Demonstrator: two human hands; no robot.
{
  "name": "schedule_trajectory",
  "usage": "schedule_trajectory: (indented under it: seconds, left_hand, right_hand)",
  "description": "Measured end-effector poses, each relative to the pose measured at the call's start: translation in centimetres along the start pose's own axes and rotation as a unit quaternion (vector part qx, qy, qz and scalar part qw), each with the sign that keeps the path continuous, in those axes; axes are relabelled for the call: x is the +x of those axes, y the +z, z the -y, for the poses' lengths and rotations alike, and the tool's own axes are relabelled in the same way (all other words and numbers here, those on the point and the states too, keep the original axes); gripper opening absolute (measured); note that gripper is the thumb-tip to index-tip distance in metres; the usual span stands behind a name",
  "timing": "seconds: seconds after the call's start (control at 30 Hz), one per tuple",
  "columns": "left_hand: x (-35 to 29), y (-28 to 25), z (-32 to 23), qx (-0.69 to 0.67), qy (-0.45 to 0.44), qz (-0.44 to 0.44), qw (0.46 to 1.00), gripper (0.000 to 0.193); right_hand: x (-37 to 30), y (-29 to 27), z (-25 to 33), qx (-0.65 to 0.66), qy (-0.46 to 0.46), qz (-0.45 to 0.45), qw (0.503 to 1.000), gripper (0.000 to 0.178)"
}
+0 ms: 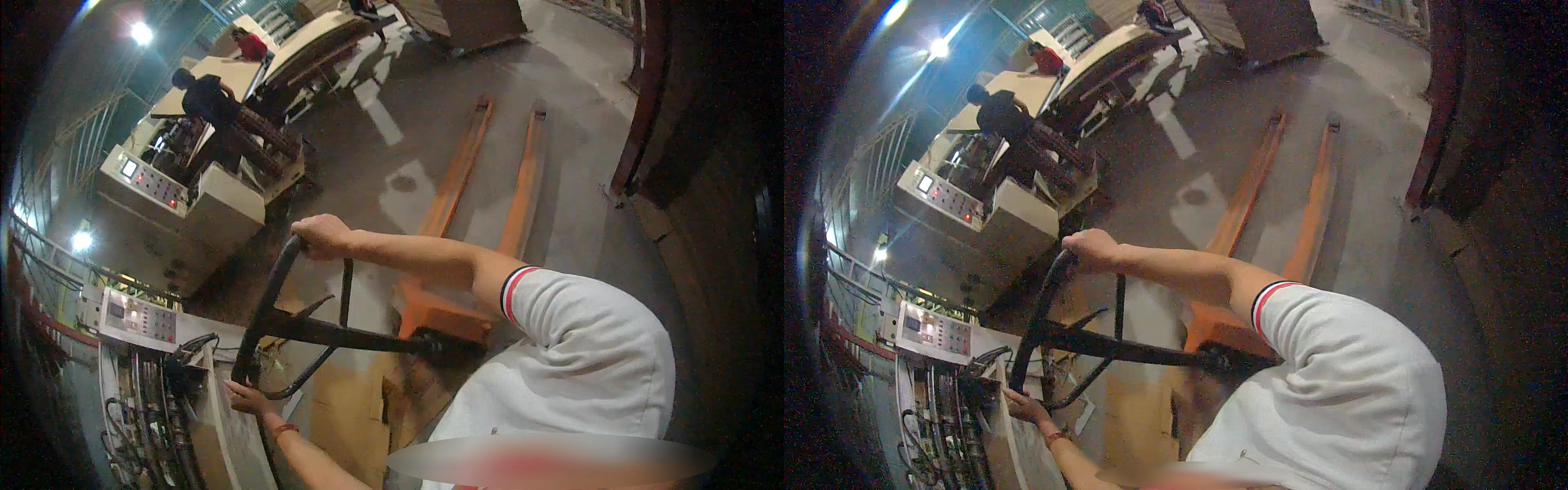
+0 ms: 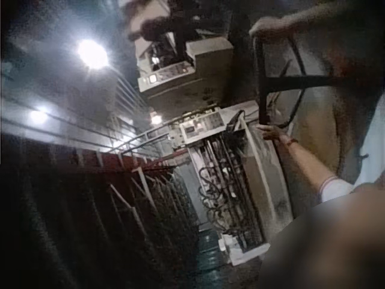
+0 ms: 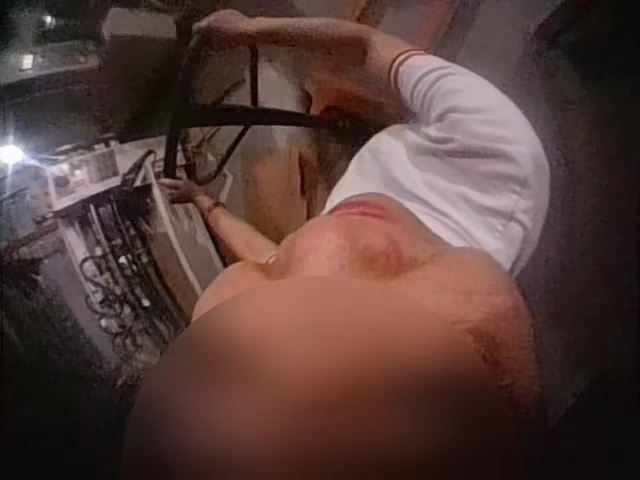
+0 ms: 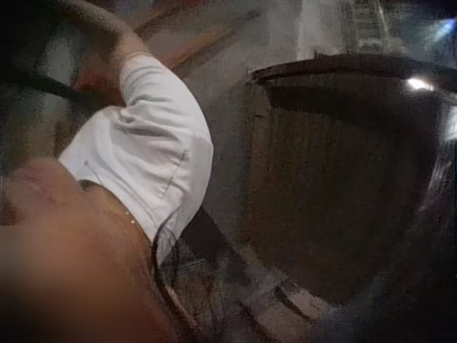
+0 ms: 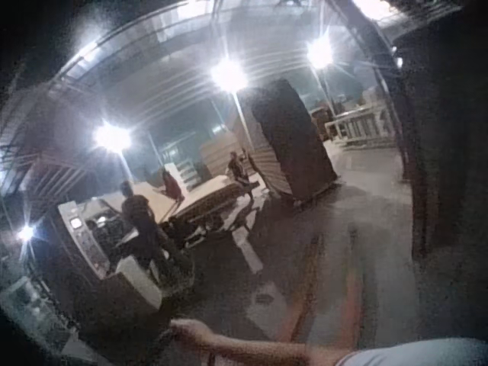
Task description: The person places large flat cardboard sheets onto a metal rack, then uses a manual pallet jack to move a stack of cardboard sheets across the warehouse floor. The person continues to place additional sheets onto the rack with assistance from another worker.
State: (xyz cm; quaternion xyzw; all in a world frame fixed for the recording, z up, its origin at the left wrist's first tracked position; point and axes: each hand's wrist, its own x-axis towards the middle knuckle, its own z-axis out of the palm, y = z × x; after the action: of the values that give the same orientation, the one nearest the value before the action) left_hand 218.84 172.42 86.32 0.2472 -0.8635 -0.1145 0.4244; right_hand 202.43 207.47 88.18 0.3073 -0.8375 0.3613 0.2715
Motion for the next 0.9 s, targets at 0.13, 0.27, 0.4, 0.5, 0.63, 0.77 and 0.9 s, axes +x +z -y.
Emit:
schedule_trajectory:
  seconds: [0.13, 0.27, 0.4, 0.5, 0.63, 0.77, 0.9]
  left_hand:
    - [3.4, 2.9, 6.0, -0.072, 0.016, -0.077, 0.994, 0.033]
    - [6.0, 3.9, 6.2, -0.005, 0.098, -0.157, 0.983, 0.021]
    - [9.5, 7.7, 8.4, 0.009, 0.214, -0.168, 0.962, 0.024]
    - [10.3, 8.6, 4.7, -0.107, 0.180, -0.114, 0.971, 0.030]
    - [13.4, 10.0, 5.0, 0.041, 0.251, -0.190, 0.948, 0.017]
    - [12.7, 9.8, -0.4, -0.191, 0.211, -0.072, 0.956, 0.021]
    - [13.7, 12.7, -1.9, -0.170, 0.315, -0.128, 0.925, 0.027]
  right_hand:
    - [-2.2, 2.4, 2.2, 0.063, 0.008, -0.108, 0.992, 0.020]
    - [-4.3, 1.7, 6.4, 0.080, 0.012, -0.173, 0.982, 0.016]
    - [-3.5, 1.6, 5.0, 0.004, -0.004, -0.198, 0.980, 0.017]
    - [-2.0, 2.0, 3.3, -0.065, -0.036, -0.190, 0.979, 0.014]
    - [0.0, 0.4, 4.1, -0.118, 0.007, -0.244, 0.963, 0.014]
    - [-0.9, -0.7, 5.7, -0.074, 0.111, -0.205, 0.970, 0.016]
    - [-4.0, 0.0, 6.5, -0.120, 0.156, -0.245, 0.949, 0.020]
